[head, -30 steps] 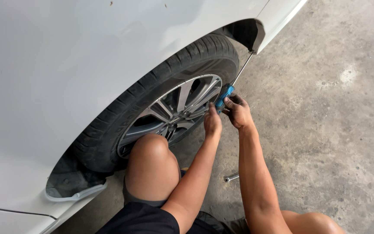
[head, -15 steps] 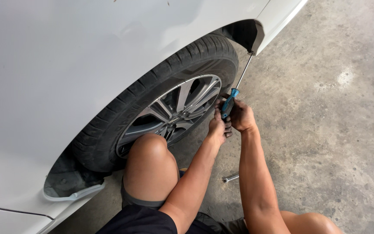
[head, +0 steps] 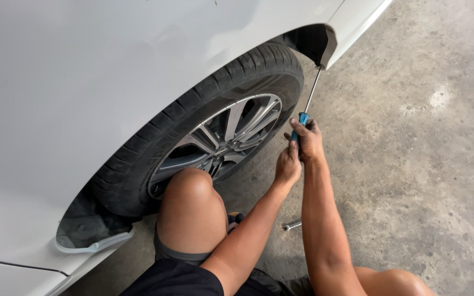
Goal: The person uses a screwdriver and a socket wrench to remove fasteners from the rear trunk area and wheel well of a white car. They pry and unscrew components, then place the tools and removed parts into the trunk.
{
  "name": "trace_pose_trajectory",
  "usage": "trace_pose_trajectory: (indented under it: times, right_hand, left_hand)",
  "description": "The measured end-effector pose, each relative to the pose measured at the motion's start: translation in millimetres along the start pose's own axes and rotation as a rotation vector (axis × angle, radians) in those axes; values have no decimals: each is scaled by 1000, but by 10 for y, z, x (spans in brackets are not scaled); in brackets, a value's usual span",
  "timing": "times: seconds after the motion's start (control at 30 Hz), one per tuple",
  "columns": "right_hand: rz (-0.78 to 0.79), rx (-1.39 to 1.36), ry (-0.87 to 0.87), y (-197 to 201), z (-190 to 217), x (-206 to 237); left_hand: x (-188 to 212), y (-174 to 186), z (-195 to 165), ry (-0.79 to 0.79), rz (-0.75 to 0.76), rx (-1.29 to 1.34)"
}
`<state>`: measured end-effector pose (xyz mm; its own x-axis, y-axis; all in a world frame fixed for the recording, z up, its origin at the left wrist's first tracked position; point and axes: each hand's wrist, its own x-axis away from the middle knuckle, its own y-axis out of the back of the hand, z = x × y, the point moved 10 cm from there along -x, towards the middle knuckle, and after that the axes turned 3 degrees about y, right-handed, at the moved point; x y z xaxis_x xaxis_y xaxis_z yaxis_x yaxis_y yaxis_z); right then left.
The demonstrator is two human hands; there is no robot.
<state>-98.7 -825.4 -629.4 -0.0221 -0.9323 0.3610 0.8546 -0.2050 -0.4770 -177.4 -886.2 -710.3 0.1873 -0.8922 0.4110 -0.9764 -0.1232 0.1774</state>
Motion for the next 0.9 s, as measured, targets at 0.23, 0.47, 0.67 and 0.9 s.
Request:
trace_pose_trajectory:
  times: [0.23,0.47,0.67,0.9]
  right_hand:
    - [166,-101,-178,65,98,127]
    - [196,-232,-90,-348,-110,135]
    - [133,-249,-27,-430,-84,85]
    - [173,-125,-8,-371,-118,81]
  left_hand:
    - [130,-552,164,414,504,803]
    - [-207,463,29,115,-124,435]
    - [-35,632,-109,103,-236,-156]
    - [-127,504,99,282,-116,-5]
